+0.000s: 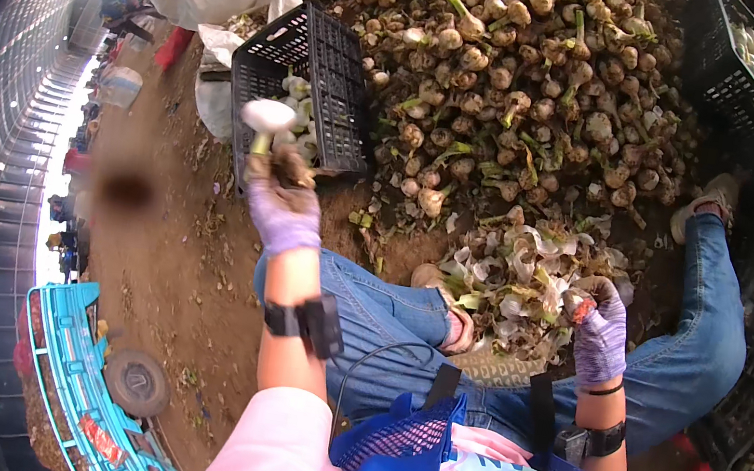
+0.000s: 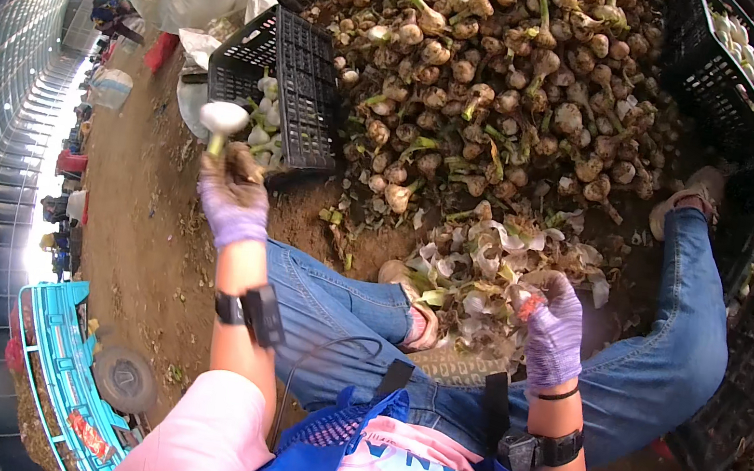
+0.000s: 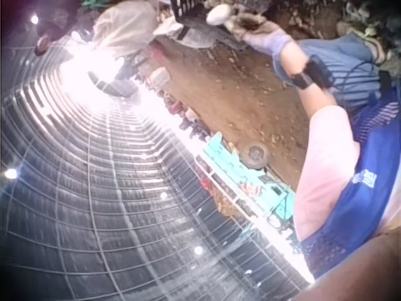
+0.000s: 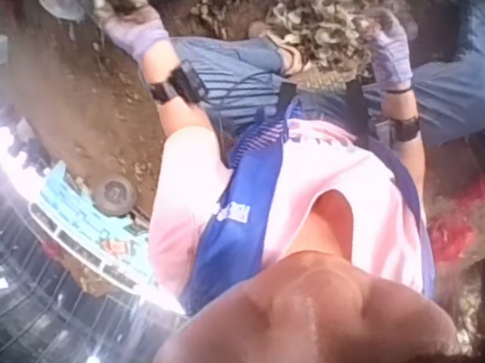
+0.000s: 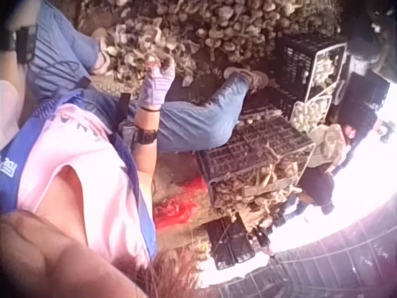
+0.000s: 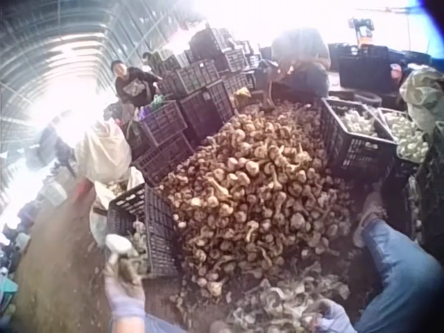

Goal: Peeling and sorting garlic bulbs from a large pile into crates.

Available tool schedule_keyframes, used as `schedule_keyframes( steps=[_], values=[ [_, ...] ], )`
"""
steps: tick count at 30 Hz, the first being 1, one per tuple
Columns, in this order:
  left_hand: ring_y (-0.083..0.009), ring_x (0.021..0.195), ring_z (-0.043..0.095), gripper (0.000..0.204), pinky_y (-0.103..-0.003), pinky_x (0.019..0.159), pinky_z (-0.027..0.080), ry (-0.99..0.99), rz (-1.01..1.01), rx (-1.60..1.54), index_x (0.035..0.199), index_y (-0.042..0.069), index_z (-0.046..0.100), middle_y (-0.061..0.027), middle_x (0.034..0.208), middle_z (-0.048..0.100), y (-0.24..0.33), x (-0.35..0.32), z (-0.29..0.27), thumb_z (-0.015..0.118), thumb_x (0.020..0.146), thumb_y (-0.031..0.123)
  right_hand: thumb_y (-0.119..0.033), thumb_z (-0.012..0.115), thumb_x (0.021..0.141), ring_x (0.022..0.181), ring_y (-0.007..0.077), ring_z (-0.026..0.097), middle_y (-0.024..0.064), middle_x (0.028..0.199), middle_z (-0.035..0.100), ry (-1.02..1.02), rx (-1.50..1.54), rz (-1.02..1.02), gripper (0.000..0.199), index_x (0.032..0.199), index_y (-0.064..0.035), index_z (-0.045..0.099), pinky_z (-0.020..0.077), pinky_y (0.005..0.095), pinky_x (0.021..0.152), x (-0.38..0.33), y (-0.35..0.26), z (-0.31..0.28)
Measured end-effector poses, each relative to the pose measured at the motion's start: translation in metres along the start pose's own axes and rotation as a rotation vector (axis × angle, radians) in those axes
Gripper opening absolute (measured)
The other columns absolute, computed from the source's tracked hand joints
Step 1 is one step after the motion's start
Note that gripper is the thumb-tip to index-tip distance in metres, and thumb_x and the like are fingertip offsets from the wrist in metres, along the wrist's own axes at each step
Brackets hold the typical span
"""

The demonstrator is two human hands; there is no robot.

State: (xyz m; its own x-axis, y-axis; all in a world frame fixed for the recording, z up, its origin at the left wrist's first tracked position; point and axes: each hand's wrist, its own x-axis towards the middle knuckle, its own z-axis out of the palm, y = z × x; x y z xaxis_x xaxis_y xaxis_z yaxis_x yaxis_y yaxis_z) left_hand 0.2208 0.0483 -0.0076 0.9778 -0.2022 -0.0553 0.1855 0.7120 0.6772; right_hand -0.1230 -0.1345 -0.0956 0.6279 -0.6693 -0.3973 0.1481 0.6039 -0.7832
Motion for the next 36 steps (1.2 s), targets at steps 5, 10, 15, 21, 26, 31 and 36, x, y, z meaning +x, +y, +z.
schedule_keyframes(
  steps=[5, 10, 15, 21, 26, 31, 36],
  values=[
    [-0.0128, 0.047, 0.048, 0.015, -0.024, 0.039, 0.035, 0.011, -0.335, 0.474, 0.068, 0.014, 0.051, -0.0006, 0.054, 0.053, -0.081, 0.042, -0.039, 0.064, 0.074, 0.016, -0.014, 0.059, 0.080, 0.077, 0.0094, 0.056, 0.0014, 0.086, 0.061, -0.014, -0.322, 0.036, 0.024, 0.101, -0.0013, 0.059, 0.0453, 0.0226, 0.069, 0.018, 0.013, -0.017],
    [-0.0174, 0.059, 0.043, 0.012, -0.032, 0.056, 0.042, -0.132, -0.512, 1.366, 0.089, 0.007, 0.059, -0.0031, 0.070, 0.050, -0.210, 0.015, -0.109, 0.059, 0.079, 0.014, -0.015, 0.051, 0.088, 0.074, 0.0143, 0.059, 0.0055, 0.084, 0.062, 0.004, -0.614, -0.037, 0.018, 0.097, -0.0027, 0.061, 0.0484, 0.0282, 0.067, 0.021, 0.039, -0.046],
    [-0.0372, 0.132, 0.022, 0.078, -0.035, 0.107, 0.027, -0.318, -0.775, 2.291, 0.139, 0.015, 0.027, -0.0264, 0.143, 0.014, -0.251, -0.004, -0.128, 0.067, 0.073, 0.028, -0.016, 0.062, 0.078, 0.083, 0.0167, 0.056, 0.0105, 0.091, 0.062, 0.195, -0.339, 0.304, 0.021, 0.097, -0.0077, 0.062, 0.0449, 0.0286, 0.075, 0.019, 0.038, -0.037],
    [-0.0308, 0.125, 0.038, 0.078, -0.032, 0.098, 0.039, -0.376, -0.554, 2.452, 0.136, 0.012, 0.031, -0.0216, 0.140, 0.028, -0.228, -0.002, -0.102, 0.070, 0.068, 0.020, -0.015, 0.056, 0.085, 0.071, 0.0127, 0.052, 0.0018, 0.082, 0.060, 0.158, -0.433, 0.164, 0.022, 0.105, -0.0063, 0.059, 0.0447, 0.0261, 0.065, 0.028, 0.012, -0.008],
    [-0.0235, 0.087, 0.061, 0.068, -0.034, 0.074, 0.050, -0.535, -1.071, 1.629, 0.124, 0.004, 0.041, -0.0136, 0.099, 0.061, -0.203, -0.007, -0.088, 0.073, 0.067, 0.023, -0.012, 0.046, 0.089, 0.059, 0.0060, 0.044, -0.0025, 0.073, 0.054, -0.009, -0.329, -0.085, 0.023, 0.108, -0.0090, 0.058, 0.0386, 0.0208, 0.052, 0.016, 0.013, 0.003],
    [-0.0193, 0.085, 0.061, 0.073, -0.031, 0.072, 0.053, -0.647, -1.084, 0.658, 0.129, 0.003, 0.030, -0.0110, 0.102, 0.058, -0.149, -0.081, -0.003, 0.075, 0.072, 0.015, -0.011, 0.046, 0.090, 0.050, 0.0020, 0.037, -0.0064, 0.066, 0.048, -0.052, -0.054, 0.011, 0.019, 0.105, -0.0124, 0.058, 0.0322, 0.0172, 0.043, -0.017, -0.017, 0.025],
    [-0.0182, 0.093, 0.058, 0.078, -0.031, 0.082, 0.050, -0.850, -0.719, 0.749, 0.124, -0.004, 0.033, -0.0140, 0.106, 0.057, -0.128, -0.143, 0.026, 0.081, 0.064, 0.011, -0.011, 0.051, 0.089, 0.065, 0.0070, 0.049, -0.0005, 0.080, 0.056, -0.080, -0.098, -0.205, 0.017, 0.104, -0.0080, 0.058, 0.0440, 0.0218, 0.055, -0.038, -0.026, 0.030]
  ],
)
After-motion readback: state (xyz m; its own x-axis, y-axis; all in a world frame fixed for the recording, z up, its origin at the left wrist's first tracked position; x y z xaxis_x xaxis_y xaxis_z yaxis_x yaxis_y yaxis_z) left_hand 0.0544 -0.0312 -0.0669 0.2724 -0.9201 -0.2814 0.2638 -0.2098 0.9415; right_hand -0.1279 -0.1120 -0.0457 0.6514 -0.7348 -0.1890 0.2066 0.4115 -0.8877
